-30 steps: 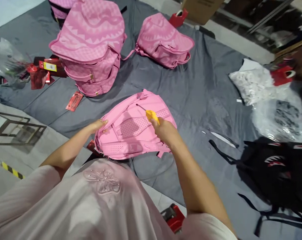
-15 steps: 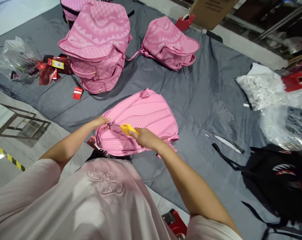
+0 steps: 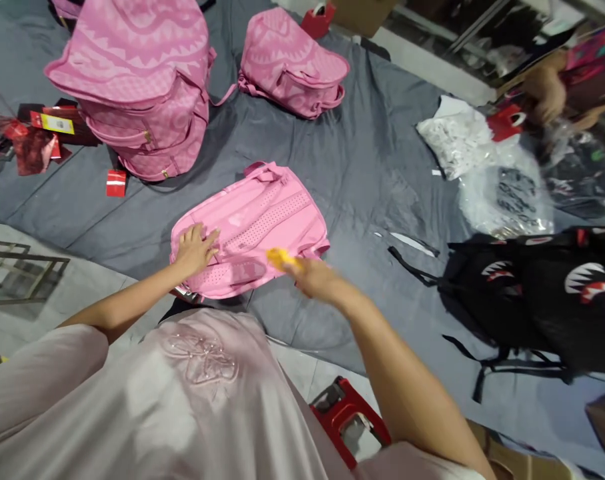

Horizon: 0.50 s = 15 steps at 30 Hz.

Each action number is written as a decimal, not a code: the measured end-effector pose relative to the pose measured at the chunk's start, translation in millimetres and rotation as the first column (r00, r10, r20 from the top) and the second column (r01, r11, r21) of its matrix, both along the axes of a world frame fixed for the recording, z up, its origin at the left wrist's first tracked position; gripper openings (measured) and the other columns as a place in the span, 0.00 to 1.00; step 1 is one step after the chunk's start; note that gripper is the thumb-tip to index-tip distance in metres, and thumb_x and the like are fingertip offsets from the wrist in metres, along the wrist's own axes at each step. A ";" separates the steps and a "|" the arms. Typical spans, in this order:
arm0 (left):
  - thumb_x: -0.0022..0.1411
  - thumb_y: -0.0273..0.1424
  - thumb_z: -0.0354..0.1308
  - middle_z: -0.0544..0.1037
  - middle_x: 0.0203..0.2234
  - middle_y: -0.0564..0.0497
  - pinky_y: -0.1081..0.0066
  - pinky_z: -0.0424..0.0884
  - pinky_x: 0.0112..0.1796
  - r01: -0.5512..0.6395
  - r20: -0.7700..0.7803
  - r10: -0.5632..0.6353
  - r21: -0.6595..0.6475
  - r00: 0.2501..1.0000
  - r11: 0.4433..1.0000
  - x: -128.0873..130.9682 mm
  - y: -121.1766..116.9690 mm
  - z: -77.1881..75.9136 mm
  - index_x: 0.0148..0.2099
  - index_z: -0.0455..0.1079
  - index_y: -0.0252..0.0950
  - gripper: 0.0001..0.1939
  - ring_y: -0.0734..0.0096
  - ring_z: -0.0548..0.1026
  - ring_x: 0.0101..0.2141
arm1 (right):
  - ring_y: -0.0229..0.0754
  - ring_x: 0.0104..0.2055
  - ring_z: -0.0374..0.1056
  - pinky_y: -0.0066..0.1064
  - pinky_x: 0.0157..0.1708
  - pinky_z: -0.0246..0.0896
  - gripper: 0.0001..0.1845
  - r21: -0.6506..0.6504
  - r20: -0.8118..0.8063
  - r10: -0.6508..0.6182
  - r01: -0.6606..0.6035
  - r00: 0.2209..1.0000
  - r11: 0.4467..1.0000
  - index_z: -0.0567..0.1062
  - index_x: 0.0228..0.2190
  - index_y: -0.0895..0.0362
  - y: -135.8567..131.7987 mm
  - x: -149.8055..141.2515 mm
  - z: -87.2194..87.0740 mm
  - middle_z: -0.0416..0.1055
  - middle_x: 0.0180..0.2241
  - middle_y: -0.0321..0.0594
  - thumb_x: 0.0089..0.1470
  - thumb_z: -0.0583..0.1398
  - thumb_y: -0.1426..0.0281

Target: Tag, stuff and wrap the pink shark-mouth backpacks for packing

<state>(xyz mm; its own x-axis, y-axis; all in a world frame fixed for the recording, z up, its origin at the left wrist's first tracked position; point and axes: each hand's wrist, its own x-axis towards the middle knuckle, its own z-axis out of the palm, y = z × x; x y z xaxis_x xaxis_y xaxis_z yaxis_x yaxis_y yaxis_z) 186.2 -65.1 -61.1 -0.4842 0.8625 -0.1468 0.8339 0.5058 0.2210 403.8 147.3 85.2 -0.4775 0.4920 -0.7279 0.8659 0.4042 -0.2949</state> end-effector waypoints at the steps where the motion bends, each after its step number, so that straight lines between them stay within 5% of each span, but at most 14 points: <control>1: 0.68 0.43 0.53 0.53 0.66 0.34 0.47 0.54 0.57 0.060 0.001 -0.060 0.039 0.998 0.997 7.1 -2.8 1.8 0.70 0.57 0.42 0.31 0.39 0.53 0.63 | 0.38 0.21 0.63 0.29 0.25 0.54 0.23 0.114 0.031 -0.053 0.049 0.998 0.992 0.72 0.36 0.57 2.9 8.3 -0.4 0.66 0.19 0.36 0.66 0.48 0.52; 3: 0.65 0.45 0.57 0.52 0.68 0.35 0.48 0.54 0.59 0.250 0.036 -0.253 0.069 0.967 0.966 27.3 -8.7 2.5 0.70 0.56 0.39 0.35 0.41 0.52 0.64 | 0.38 0.21 0.63 0.29 0.25 0.54 0.23 0.272 0.079 -0.139 0.113 0.987 0.956 0.72 0.36 0.58 8.8 27.5 -0.1 0.67 0.19 0.37 0.66 0.48 0.53; 5: 0.62 0.43 0.61 0.57 0.66 0.34 0.51 0.57 0.58 0.381 0.091 -0.381 0.023 0.920 0.924 49.0 -12.2 -0.2 0.70 0.55 0.36 0.39 0.44 0.57 0.62 | 0.38 0.20 0.64 0.29 0.25 0.55 0.23 0.113 0.063 -0.089 0.081 0.994 0.990 0.71 0.33 0.57 11.8 48.2 1.4 0.68 0.19 0.37 0.65 0.49 0.52; 7: 0.61 0.37 0.63 0.62 0.63 0.33 0.52 0.60 0.57 0.377 0.105 -0.373 -0.024 0.922 0.926 63.9 -11.3 -4.2 0.69 0.56 0.31 0.38 0.45 0.61 0.59 | 0.37 0.19 0.63 0.29 0.23 0.55 0.23 0.011 0.022 -0.094 0.094 0.995 0.996 0.70 0.31 0.56 11.4 70.1 3.9 0.68 0.18 0.36 0.64 0.49 0.51; 9: 0.63 0.33 0.60 0.64 0.62 0.33 0.52 0.60 0.58 0.303 0.132 -0.303 0.018 0.944 0.953 66.8 -5.8 -7.5 0.68 0.57 0.30 0.34 0.45 0.62 0.59 | 0.38 0.18 0.62 0.30 0.22 0.54 0.24 0.136 -0.008 -0.191 0.190 0.982 0.972 0.68 0.28 0.55 8.2 94.0 6.7 0.66 0.16 0.36 0.63 0.48 0.50; 11: 0.67 0.32 0.54 0.68 0.59 0.35 0.55 0.62 0.58 0.128 0.297 -0.155 0.109 0.942 0.986 58.8 4.5 -9.5 0.66 0.61 0.31 0.26 0.49 0.65 0.58 | 0.38 0.18 0.62 0.31 0.22 0.55 0.27 0.065 -0.059 -0.238 0.242 0.969 0.968 0.66 0.25 0.54 2.3 117.6 7.6 0.65 0.16 0.37 0.61 0.48 0.46; 13: 0.72 0.34 0.46 0.74 0.52 0.36 0.59 0.69 0.51 -0.156 0.568 0.086 0.076 0.819 0.985 46.0 19.0 -10.9 0.61 0.66 0.32 0.20 0.54 0.73 0.51 | 0.38 0.18 0.62 0.31 0.23 0.57 0.31 -0.167 -0.125 -0.239 0.217 0.963 0.962 0.66 0.25 0.54 -5.7 135.7 4.8 0.65 0.16 0.37 0.56 0.48 0.40; 15: 0.74 0.36 0.40 0.79 0.40 0.37 0.62 0.74 0.39 -0.327 0.735 0.273 -0.075 0.620 0.942 36.8 35.8 -12.2 0.55 0.69 0.30 0.21 0.57 0.79 0.39 | 0.38 0.18 0.61 0.31 0.22 0.55 0.33 -0.142 -0.121 -0.282 0.265 0.952 0.954 0.66 0.25 0.54 -13.2 143.5 -1.1 0.65 0.15 0.36 0.54 0.48 0.37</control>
